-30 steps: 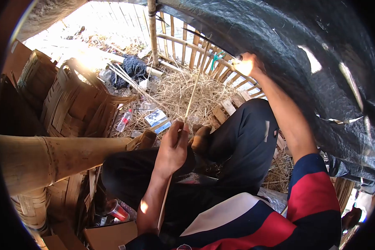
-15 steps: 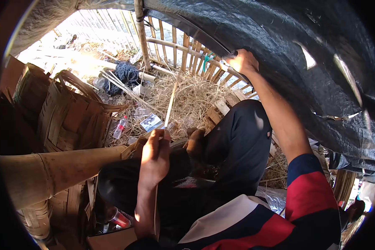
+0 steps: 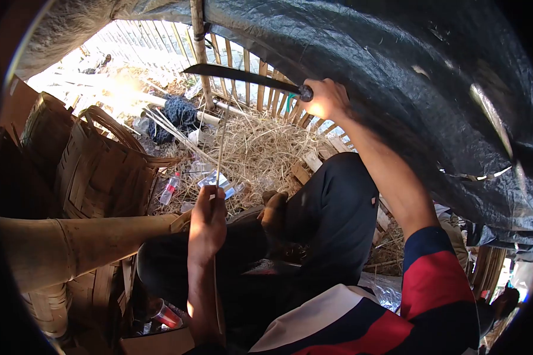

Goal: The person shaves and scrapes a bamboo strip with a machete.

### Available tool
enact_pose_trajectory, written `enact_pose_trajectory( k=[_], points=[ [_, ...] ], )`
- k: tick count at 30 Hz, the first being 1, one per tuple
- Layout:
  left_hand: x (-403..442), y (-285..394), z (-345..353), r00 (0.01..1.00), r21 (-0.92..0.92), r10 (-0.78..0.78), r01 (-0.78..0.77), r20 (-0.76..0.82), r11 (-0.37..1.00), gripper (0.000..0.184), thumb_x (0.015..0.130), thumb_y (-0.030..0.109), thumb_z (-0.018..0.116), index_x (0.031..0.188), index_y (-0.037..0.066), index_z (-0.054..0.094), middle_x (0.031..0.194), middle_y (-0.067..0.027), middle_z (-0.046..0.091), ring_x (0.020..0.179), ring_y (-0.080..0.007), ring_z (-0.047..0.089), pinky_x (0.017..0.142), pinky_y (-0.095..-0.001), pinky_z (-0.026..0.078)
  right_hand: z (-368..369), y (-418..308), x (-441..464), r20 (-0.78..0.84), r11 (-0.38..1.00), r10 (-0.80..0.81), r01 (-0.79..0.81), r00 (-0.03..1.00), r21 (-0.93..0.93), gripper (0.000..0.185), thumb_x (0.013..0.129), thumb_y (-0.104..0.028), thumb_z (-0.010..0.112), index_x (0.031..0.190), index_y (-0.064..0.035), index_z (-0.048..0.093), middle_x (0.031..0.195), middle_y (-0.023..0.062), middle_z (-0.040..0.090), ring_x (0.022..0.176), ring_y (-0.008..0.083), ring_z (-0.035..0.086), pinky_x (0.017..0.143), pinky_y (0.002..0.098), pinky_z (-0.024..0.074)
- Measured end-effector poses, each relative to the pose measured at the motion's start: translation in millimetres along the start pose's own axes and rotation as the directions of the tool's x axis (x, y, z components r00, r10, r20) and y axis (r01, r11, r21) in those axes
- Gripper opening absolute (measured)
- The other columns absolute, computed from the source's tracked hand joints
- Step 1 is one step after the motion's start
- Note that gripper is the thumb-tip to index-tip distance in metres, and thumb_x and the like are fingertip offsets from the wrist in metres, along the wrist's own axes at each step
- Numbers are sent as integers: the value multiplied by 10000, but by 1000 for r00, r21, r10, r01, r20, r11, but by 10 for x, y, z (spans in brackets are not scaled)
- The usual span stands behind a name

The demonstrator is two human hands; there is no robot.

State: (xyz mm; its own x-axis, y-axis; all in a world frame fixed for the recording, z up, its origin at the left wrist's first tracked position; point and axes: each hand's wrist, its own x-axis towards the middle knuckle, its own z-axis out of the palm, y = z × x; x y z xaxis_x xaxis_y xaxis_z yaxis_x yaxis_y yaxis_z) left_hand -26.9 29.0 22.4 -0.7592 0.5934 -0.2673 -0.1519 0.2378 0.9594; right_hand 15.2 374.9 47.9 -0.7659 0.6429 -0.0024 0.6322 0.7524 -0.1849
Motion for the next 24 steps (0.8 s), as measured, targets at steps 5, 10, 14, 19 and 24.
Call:
enact_pose_trajectory(
  k=[5,10,14,19,24],
  points=[
    [61,-72,148,998,-43,5,-2,64,999,137,989,172,501,971,36,513,648,55,387,579,-28,309,489,-229,254,43,-256,-35,18,893,-450,450,893,20,192,681,-246,677,828,-130,640,736,129,655,738,326,651,696,436,506],
    [171,-185,215,997,-355,-33,53,64,934,180,996,227,502,981,48,512,659,45,377,586,-35,314,506,-211,260,147,-576,-164,-103,626,-776,780,622,-11,189,665,-221,683,786,-114,585,590,86,542,615,311,589,602,451,422],
    [193,-48,196,991,-457,-111,134,76,879,266,1008,343,447,984,92,531,559,43,402,450,-38,324,399,-211,242,112,-818,-234,-31,522,-853,852,522,-29,216,638,-180,698,791,-79,583,618,97,575,619,308,624,593,429,459],
    [206,-42,184,993,-521,-116,119,38,845,350,1010,340,438,727,134,430,562,63,304,452,-36,245,399,-222,175,115,-852,-233,-54,463,-885,886,463,15,257,643,-210,703,827,-79,579,600,98,559,597,318,603,577,439,441],
    [155,-22,147,993,-514,-68,109,97,851,343,995,306,481,709,131,409,597,59,302,498,-55,257,444,-236,207,51,-822,-249,15,518,-855,855,518,12,293,603,-211,730,816,-95,565,589,68,536,580,305,580,568,420,433]
  ],
)
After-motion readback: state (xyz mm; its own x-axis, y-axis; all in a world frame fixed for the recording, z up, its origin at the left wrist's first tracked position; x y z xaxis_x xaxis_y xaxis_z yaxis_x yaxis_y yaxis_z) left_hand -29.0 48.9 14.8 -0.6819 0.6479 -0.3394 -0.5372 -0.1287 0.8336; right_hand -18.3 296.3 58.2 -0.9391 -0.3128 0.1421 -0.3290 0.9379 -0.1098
